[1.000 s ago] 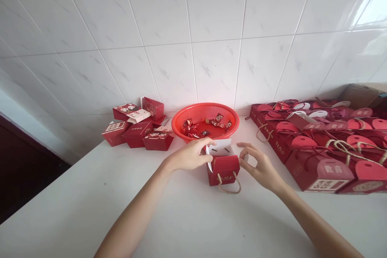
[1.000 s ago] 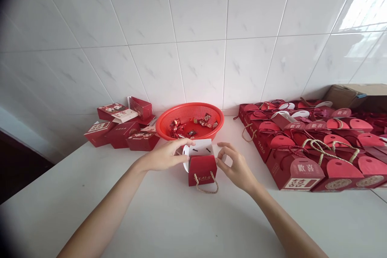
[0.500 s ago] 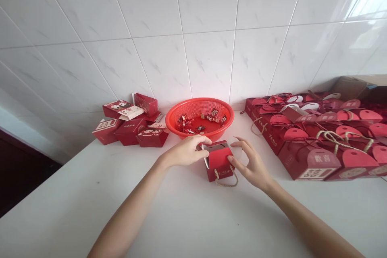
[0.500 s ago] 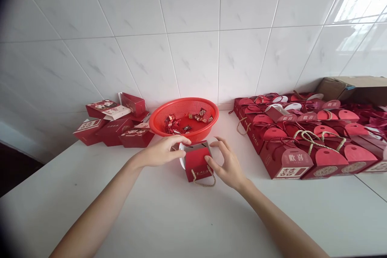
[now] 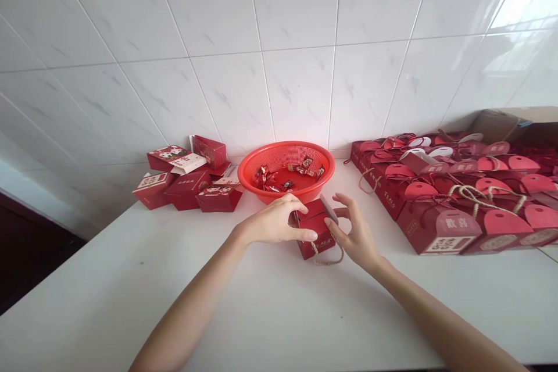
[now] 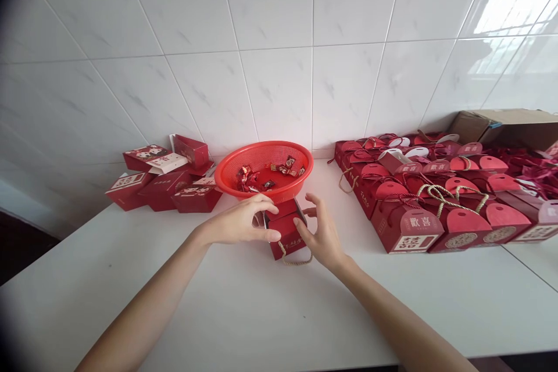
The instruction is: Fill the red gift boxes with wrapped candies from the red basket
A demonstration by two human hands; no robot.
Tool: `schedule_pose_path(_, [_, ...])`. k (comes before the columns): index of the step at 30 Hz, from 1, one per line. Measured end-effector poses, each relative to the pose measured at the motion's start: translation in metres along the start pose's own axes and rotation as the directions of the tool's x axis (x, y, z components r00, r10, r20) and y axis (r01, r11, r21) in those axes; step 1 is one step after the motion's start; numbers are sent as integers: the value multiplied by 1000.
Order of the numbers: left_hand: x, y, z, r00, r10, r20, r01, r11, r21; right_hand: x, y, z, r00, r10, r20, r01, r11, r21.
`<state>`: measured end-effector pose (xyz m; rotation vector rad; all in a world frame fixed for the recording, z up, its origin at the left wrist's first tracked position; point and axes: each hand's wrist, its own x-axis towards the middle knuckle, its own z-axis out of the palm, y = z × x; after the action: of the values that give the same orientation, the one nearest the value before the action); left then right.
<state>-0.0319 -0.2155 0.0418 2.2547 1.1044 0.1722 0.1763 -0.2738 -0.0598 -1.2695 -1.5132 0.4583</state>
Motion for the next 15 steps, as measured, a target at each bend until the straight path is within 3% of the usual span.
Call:
schedule_pose_path(9, [5,-3,7,997,74,-19,-75,996,-50,-2,7,8,984,-175,-26,174,984,-44])
schedule_pose_path(15, [8,-7,8,999,46,6,-44,980,-195,-4,9,7,985,-172,-21,171,984,-50])
